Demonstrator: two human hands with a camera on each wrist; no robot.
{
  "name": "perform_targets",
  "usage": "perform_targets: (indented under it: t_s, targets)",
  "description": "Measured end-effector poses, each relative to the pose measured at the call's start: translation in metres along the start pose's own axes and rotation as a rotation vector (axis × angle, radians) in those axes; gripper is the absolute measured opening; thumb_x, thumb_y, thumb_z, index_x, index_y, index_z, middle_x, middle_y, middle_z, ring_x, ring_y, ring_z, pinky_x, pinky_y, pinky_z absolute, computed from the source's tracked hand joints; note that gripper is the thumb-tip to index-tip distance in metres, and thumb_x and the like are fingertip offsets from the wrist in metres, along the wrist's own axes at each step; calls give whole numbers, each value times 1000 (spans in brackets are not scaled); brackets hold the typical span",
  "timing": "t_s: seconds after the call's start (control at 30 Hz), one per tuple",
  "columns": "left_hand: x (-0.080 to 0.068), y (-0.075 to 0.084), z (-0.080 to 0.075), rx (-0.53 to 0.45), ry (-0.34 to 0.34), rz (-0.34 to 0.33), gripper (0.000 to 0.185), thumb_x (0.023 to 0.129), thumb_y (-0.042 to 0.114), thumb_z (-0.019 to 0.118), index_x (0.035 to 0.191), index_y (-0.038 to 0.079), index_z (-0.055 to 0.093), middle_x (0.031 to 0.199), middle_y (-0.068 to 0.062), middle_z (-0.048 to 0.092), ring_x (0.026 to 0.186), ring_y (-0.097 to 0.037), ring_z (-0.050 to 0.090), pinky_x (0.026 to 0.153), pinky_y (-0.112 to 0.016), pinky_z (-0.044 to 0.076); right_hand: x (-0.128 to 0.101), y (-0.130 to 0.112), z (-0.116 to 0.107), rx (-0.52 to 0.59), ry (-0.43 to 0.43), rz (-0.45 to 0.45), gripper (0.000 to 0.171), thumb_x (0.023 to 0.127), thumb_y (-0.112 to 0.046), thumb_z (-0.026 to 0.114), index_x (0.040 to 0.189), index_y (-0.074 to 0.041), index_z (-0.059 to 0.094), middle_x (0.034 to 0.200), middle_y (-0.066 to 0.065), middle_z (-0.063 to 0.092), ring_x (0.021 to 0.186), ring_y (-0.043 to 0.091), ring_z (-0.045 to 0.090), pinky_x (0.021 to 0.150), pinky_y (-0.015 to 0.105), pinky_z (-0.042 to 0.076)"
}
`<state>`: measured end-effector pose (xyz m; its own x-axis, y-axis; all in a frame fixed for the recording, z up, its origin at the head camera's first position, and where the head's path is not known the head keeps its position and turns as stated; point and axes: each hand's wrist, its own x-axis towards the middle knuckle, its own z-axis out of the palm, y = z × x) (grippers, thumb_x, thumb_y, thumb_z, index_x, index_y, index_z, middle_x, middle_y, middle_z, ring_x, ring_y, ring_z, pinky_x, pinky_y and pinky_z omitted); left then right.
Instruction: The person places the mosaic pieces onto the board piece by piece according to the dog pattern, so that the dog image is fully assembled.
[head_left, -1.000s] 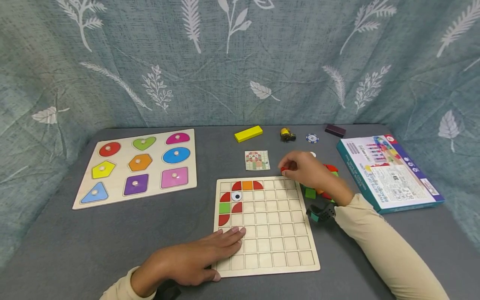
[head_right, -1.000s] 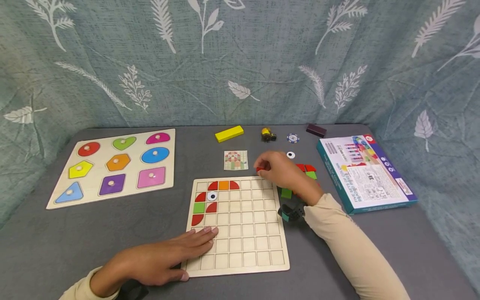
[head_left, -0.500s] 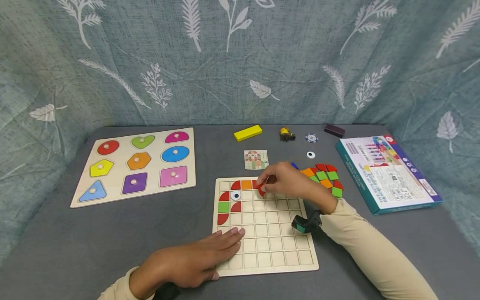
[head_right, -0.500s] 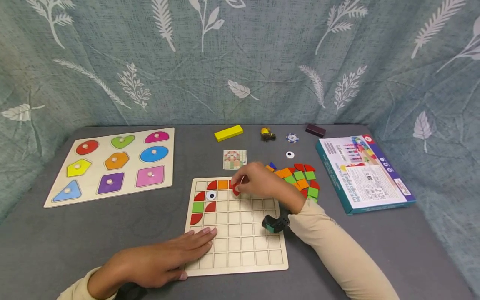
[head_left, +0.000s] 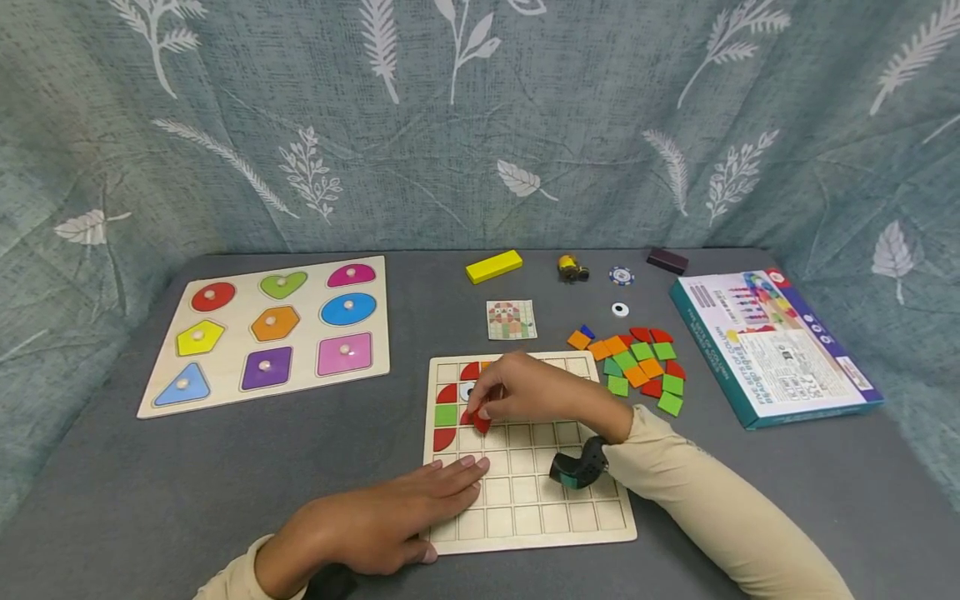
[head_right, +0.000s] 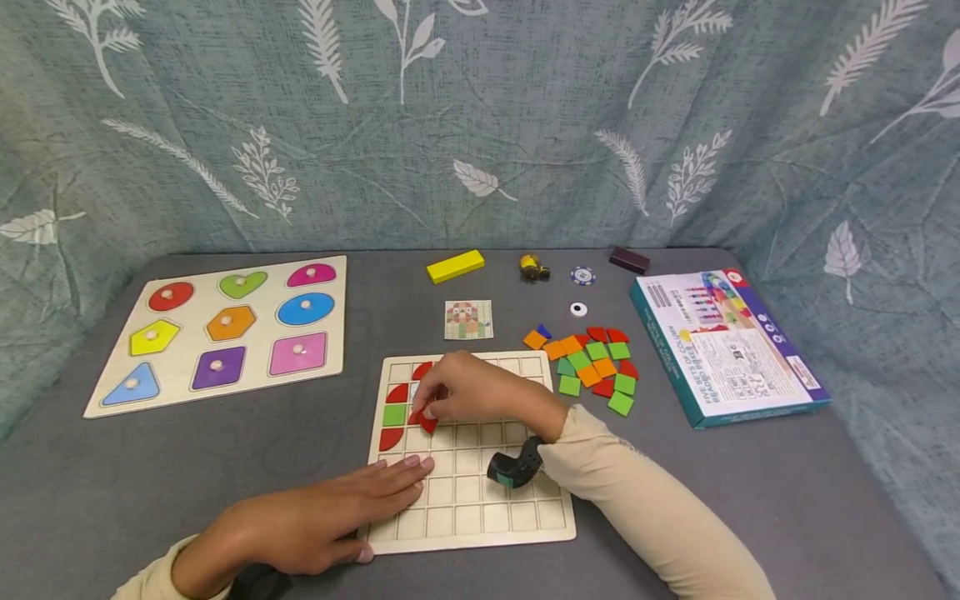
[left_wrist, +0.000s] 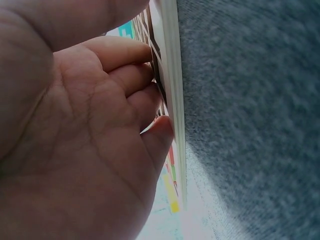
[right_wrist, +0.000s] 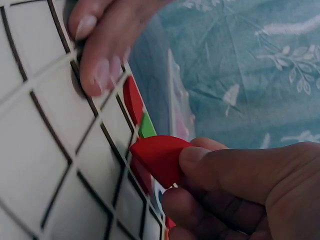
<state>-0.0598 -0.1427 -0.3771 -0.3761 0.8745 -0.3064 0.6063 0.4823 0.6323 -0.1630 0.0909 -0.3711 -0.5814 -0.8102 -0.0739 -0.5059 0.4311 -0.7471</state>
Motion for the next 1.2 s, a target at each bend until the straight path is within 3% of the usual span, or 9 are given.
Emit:
perform_targets:
  t_s: [0.27,0.5,0.93,1.2]
  targets:
    - [0,-1,0,8,8,10,75,90,9,68,153,8,28,163,-3,9,147,-18,10,115,-39,18,12,-11,11,-103,-77,-47,16,88,3,64,95,-7,75,87,-7,66,78,3,56,74,20,48]
    - [1,-1,2,0,-15,-22,75,89,10,69,153,11,30,162,1,10,147,-18,12,115,-41,20,13,-13,18,-178,-111,-33,16,89,2,64,95,-8,76,87,-7,63,78,6,53,73,19,45]
    - [1,-2,1,-5,-8,-10,76,89,9,69,153,9,28,163,0,9,147,-18,11,115,-40,18,9,-10,17,-208,-65,-26,17,88,1,65,97,-9,75,88,-6,61,79,6,53,72,20,46]
    - [1,-1,0,-32,-8,-20,75,90,8,68,154,10,29,163,2,8,147,-17,10,115,-40,17,-2,1,5,-209,23,-7,14,89,-3,68,100,-8,76,90,-3,65,79,8,54,73,23,46]
